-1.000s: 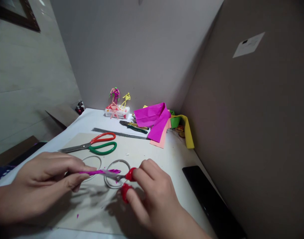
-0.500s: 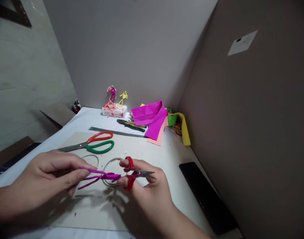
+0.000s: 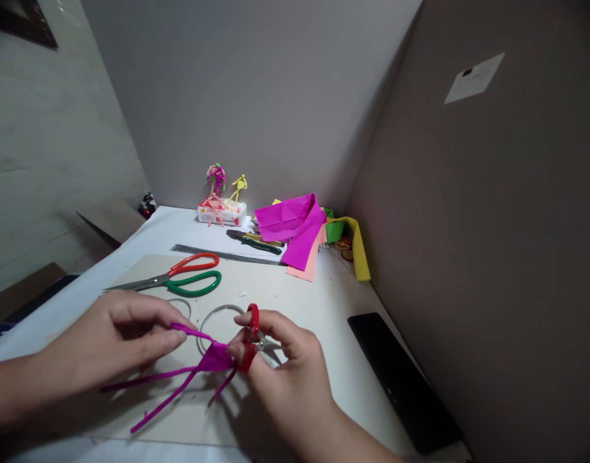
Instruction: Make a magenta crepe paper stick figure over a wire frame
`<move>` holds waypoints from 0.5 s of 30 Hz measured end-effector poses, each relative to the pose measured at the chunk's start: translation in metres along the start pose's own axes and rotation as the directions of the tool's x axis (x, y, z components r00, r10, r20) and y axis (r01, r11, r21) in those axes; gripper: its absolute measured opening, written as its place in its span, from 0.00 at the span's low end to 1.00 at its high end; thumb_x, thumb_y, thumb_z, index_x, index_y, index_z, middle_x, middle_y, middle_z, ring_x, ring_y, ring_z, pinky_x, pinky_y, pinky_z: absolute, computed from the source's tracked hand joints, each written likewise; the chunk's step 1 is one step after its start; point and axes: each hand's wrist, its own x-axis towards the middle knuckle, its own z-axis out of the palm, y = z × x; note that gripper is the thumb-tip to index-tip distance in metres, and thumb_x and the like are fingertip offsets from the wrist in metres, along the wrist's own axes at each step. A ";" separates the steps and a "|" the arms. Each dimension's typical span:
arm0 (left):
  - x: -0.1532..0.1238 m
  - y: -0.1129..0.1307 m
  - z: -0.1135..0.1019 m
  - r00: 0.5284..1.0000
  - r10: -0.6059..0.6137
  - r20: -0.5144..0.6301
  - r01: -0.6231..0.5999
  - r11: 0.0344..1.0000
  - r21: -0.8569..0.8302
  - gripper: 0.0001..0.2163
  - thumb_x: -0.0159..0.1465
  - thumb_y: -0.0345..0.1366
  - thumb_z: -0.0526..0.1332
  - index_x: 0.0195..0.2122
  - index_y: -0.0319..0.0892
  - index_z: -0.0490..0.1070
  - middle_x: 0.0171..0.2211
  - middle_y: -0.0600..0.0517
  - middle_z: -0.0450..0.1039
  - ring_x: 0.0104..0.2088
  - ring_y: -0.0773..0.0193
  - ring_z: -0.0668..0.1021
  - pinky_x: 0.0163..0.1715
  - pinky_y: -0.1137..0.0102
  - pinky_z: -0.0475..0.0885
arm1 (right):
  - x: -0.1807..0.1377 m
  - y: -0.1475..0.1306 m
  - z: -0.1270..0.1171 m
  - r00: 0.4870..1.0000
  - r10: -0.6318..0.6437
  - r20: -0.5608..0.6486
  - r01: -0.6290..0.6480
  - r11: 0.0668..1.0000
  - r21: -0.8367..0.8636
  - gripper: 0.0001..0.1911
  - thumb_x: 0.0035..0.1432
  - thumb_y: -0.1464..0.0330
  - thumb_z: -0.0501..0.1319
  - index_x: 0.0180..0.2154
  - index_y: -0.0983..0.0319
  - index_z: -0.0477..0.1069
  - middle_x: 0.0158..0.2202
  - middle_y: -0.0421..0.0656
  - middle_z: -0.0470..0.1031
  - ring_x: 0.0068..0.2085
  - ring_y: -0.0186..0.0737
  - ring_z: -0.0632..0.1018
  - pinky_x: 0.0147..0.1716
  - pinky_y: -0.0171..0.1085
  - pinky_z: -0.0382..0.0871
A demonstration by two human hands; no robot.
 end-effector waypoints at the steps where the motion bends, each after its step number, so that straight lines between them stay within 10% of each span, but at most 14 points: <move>1: 0.001 0.000 -0.001 0.998 -0.043 0.037 0.044 0.998 -0.037 0.10 0.61 0.41 0.61 0.30 0.42 0.78 0.14 0.59 0.63 0.14 0.73 0.63 0.11 0.80 0.58 | 0.000 0.002 0.000 1.000 0.002 -0.006 -0.002 1.000 -0.001 0.06 0.52 0.70 0.66 0.36 0.61 0.75 0.26 0.40 0.79 0.28 0.36 0.78 0.32 0.34 0.76; 15: 0.006 -0.002 -0.002 0.975 -0.182 0.128 0.206 0.955 -0.212 0.09 0.61 0.39 0.62 0.30 0.43 0.79 0.25 0.54 0.78 0.25 0.67 0.75 0.24 0.76 0.68 | -0.008 0.006 0.003 0.946 -0.323 -0.023 0.314 0.932 -0.179 0.16 0.53 0.80 0.62 0.41 0.57 0.73 0.32 0.40 0.77 0.33 0.36 0.78 0.33 0.33 0.73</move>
